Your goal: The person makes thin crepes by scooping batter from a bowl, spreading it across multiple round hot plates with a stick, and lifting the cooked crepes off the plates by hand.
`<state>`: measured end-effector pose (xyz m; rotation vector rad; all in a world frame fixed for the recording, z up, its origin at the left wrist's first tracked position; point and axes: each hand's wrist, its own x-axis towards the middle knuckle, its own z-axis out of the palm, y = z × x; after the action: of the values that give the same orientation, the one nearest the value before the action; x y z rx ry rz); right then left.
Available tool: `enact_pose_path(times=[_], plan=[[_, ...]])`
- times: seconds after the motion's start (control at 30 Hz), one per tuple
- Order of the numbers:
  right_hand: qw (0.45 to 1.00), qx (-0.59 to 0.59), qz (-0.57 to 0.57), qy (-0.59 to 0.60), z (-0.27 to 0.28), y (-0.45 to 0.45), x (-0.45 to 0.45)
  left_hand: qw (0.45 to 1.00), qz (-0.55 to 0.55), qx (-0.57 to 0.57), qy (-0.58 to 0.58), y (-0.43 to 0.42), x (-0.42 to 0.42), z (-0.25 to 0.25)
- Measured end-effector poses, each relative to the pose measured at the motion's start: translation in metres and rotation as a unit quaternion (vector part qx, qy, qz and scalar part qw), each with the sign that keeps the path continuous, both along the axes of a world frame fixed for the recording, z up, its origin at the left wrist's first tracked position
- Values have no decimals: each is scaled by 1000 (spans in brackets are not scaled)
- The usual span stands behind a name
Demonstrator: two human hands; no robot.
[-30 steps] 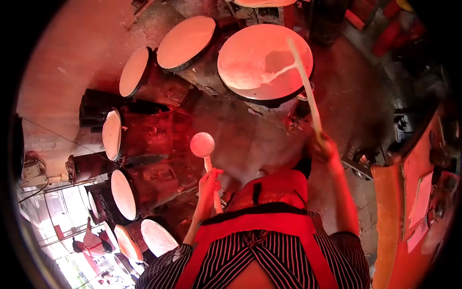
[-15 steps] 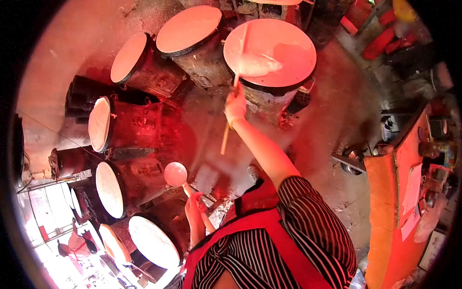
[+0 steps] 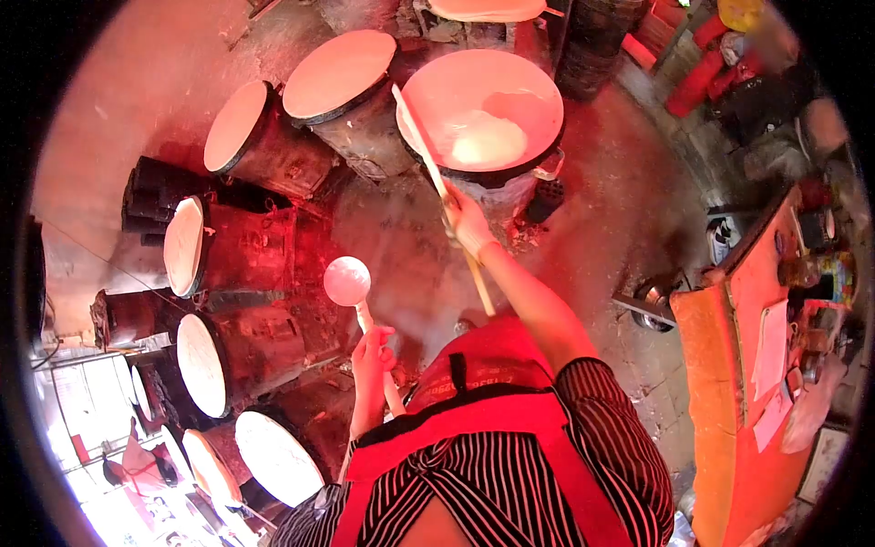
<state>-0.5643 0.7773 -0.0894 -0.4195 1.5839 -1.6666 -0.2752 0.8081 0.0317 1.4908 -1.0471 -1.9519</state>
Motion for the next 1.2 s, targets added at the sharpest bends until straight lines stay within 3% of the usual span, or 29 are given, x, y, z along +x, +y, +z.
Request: enact_pose_path(times=[0.07, 0.1, 0.17, 0.3, 0.33, 0.4, 0.43, 0.53, 0.6, 0.67, 0.83, 0.87, 0.93, 0.97, 1.07, 1.13, 1.17, 1.2], plan=[[994, 34, 37, -94, 17, 48, -16, 1000, -4, -7, 1, 3, -12, 0], [962, 49, 7, -268, 17, 65, -40, 1000, -3, -9, 2, 6, -19, 0], [965, 106, 4, -240, 27, 101, -73, 1000, -9, 5, -15, 14, -30, -2], [983, 44, -21, -179, 47, 96, -110, 1000, -8, -12, 2, 25, -61, -2], [974, 20, -40, -221, 25, 83, -117, 1000, -11, -8, 7, 29, -69, -3], [991, 61, -12, -117, 24, 61, -101, 1000, -14, 0, 17, 33, -90, -3], [981, 43, 98, -164, 38, 76, -99, 1000, -17, 3, 20, 35, -100, -2], [956, 32, 228, -185, 32, 132, -135, 999, -11, 1, 32, 44, -128, 1], [949, 72, 172, -253, 34, 159, -183, 1000, -9, -2, 26, 51, -144, 1], [970, 114, 127, -171, 28, 162, -221, 1000, 7, 0, 13, 62, -153, 4], [988, 54, 76, -125, 49, 112, -266, 993, 112, -10, 27, 78, -190, 34], [990, 25, 60, -126, 39, 99, -260, 996, 85, 9, 38, 75, -189, 34], [987, 76, 124, -71, 38, 80, -237, 997, 26, 45, 60, 64, -183, 33], [981, 57, 182, 41, 53, 83, -228, 997, 21, 30, 71, 58, -184, 31], [984, 7, 131, 119, 60, 102, -208, 996, 28, 33, 76, 48, -183, 36], [997, -48, -61, 7, 37, 109, -198, 993, 59, 86, 52, 38, -182, 54], [984, -73, -156, -53, 28, 113, -192, 986, -1, 98, 134, 32, -165, 40], [986, 2, -155, -66, 26, 107, -176, 981, -6, 119, 155, 27, -162, 35]])
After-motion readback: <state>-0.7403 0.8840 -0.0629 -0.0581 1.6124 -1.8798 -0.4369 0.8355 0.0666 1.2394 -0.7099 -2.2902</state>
